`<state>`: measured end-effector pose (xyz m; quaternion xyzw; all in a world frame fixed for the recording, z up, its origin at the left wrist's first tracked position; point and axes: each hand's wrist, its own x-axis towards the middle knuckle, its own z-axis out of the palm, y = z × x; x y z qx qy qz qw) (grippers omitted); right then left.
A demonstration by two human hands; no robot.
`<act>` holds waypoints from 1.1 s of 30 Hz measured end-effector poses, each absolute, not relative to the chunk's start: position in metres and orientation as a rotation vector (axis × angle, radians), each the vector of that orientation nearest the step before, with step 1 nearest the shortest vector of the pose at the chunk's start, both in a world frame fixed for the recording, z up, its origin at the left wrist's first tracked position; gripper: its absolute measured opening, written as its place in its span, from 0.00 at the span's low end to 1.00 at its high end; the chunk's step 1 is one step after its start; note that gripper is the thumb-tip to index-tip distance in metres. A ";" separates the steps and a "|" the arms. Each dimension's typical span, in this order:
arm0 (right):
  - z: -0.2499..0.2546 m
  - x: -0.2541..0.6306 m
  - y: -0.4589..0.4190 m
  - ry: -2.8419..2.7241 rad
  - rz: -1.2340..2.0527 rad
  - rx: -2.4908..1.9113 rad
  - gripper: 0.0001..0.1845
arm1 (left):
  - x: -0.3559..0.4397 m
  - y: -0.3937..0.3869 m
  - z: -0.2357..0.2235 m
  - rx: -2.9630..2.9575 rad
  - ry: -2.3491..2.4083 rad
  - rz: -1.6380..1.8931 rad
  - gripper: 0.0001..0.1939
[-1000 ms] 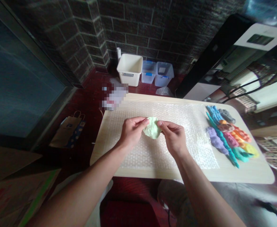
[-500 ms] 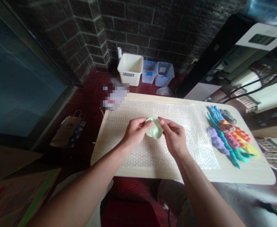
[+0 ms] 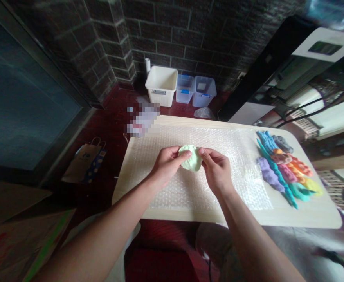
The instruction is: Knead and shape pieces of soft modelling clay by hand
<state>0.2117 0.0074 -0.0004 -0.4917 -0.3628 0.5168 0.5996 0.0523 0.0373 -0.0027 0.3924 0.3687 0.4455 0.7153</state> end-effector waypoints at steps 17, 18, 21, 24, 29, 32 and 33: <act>0.003 0.209 0.005 -0.912 1.196 -1.207 0.15 | 0.052 0.035 -0.002 1.000 0.858 0.996 0.17; 0.002 0.209 0.005 -0.907 1.191 -1.206 0.15 | 0.052 0.035 -0.002 0.985 0.847 0.987 0.17; 0.001 0.210 0.005 -0.910 1.214 -1.171 0.14 | 0.051 0.036 -0.004 0.957 0.843 1.005 0.18; 0.002 0.209 0.005 -0.947 1.249 -1.168 0.16 | 0.050 0.036 -0.006 0.978 0.870 1.029 0.17; 0.003 0.210 0.005 -0.929 1.279 -1.168 0.15 | 0.050 0.036 -0.004 0.993 0.889 1.000 0.16; 0.003 0.211 0.006 -0.897 1.305 -1.138 0.13 | 0.050 0.036 -0.002 0.913 0.824 0.958 0.16; 0.003 0.212 0.006 -0.892 1.312 -1.132 0.13 | 0.050 0.037 -0.002 0.885 0.803 0.952 0.17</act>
